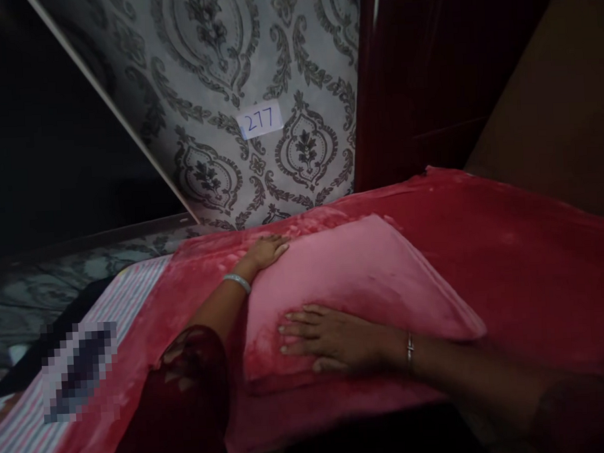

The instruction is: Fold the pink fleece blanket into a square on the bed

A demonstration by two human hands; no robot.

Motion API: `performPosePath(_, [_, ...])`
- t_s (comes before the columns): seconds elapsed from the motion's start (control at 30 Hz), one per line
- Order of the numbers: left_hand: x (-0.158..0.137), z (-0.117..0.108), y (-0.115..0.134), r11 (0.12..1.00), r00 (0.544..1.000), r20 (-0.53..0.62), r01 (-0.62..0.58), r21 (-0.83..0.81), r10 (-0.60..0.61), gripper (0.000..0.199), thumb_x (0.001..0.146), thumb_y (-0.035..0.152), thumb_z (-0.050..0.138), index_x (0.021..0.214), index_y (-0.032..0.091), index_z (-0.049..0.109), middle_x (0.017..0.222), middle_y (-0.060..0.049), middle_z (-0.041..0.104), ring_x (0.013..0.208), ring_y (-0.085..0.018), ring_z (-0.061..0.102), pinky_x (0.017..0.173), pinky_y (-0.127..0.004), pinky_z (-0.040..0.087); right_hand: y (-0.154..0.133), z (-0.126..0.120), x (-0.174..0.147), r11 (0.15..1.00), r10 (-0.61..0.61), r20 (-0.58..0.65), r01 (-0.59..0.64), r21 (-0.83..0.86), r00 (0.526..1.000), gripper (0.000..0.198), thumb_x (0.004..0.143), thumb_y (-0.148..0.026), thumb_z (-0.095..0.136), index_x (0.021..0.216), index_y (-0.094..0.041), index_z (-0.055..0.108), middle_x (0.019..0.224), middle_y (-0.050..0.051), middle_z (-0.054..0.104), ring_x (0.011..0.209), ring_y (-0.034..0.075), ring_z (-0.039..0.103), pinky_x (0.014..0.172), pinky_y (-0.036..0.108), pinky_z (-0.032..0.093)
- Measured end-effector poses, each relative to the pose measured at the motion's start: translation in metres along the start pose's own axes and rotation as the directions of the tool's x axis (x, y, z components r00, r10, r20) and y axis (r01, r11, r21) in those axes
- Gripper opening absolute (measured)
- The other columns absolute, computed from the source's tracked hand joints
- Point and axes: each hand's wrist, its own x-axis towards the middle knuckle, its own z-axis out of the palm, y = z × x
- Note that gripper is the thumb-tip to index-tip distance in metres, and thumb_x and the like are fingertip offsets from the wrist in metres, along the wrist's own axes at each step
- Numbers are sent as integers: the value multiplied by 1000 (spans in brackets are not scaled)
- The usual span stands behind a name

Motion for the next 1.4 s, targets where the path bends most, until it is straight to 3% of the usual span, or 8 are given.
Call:
performPosePath(0.3, [-60, -31, 37, 985, 983, -107, -160, -65, 152, 63, 103, 53, 27, 155, 20, 40, 159, -11, 43, 149, -25, 35, 124, -46, 24, -23, -15, 33, 999, 34, -78, -32, 23, 996, 49, 105, -44, 43, 150, -24, 49, 148, 7, 55, 139, 23, 45, 118, 47, 29])
performPosePath(0.47, [-67, -16, 63, 968, 971, 17, -238, -78, 240, 67, 100, 60, 33, 158, 29, 31, 167, -8, 25, 155, -30, 18, 124, -58, 13, -28, 23, 57, 982, -143, 47, 147, -118, 989, 49, 102, -48, 52, 147, -28, 53, 162, 5, 36, 152, 28, 22, 124, 53, 10])
performPosePath(0.63, [-53, 3, 41, 987, 992, -23, -128, -96, 126, 62, 102, 55, 31, 159, 30, 30, 169, -4, 21, 156, -30, 15, 124, -58, 10, -23, 37, 57, 982, -116, 49, 122, -147, 992, 49, 102, -49, 50, 147, -32, 51, 162, 0, 36, 154, 25, 20, 125, 51, 9])
performPosePath(0.87, [-29, 2, 10, 988, 998, -51, 36, -149, -44, 54, 103, 38, 28, 153, 20, 43, 158, -5, 46, 146, -17, 40, 123, -34, 26, -22, 30, 64, 948, -134, 56, 144, -282, 989, 48, 100, -50, 55, 146, -36, 52, 160, -6, 40, 151, 26, 26, 125, 51, 14])
performPosePath(1.07, [-24, -18, 25, 978, 976, -64, 209, -5, -209, 55, 99, 44, 40, 146, 17, 51, 151, -19, 51, 143, -44, 39, 115, -73, 20, -27, 20, 70, 920, -150, 54, 160, -359, 987, 43, 99, -49, 56, 139, -33, 59, 157, -3, 45, 147, 24, 35, 121, 47, 25])
performPosePath(1.2, [-19, -39, 53, 985, 984, -110, 151, 81, -141, 55, 95, 40, 50, 148, 22, 50, 157, -17, 43, 149, -44, 28, 120, -72, 9, -37, -5, 44, 965, -122, -150, 82, -250, 981, 35, 105, -39, 48, 132, -23, 63, 139, 2, 63, 131, 14, 52, 116, 31, 34])
performPosePath(1.27, [-15, -46, 76, 997, 998, -61, -10, 82, 15, 56, 97, 37, 45, 151, 20, 45, 160, -16, 39, 151, -40, 28, 121, -68, 14, -39, -17, 14, 975, 45, -368, -121, -186, 929, 37, 106, -35, 43, 131, -18, 64, 131, 6, 68, 124, 15, 57, 112, 31, 38])
performPosePath(1.4, [4, -47, 141, 941, 941, 32, -338, 20, 337, 57, 102, 42, 35, 155, 22, 38, 166, -13, 29, 154, -31, 24, 124, -58, 17, -32, -20, -61, 798, 388, -608, -583, -154, 692, 41, 103, -36, 47, 136, -17, 62, 137, 15, 63, 132, 28, 53, 114, 51, 37])
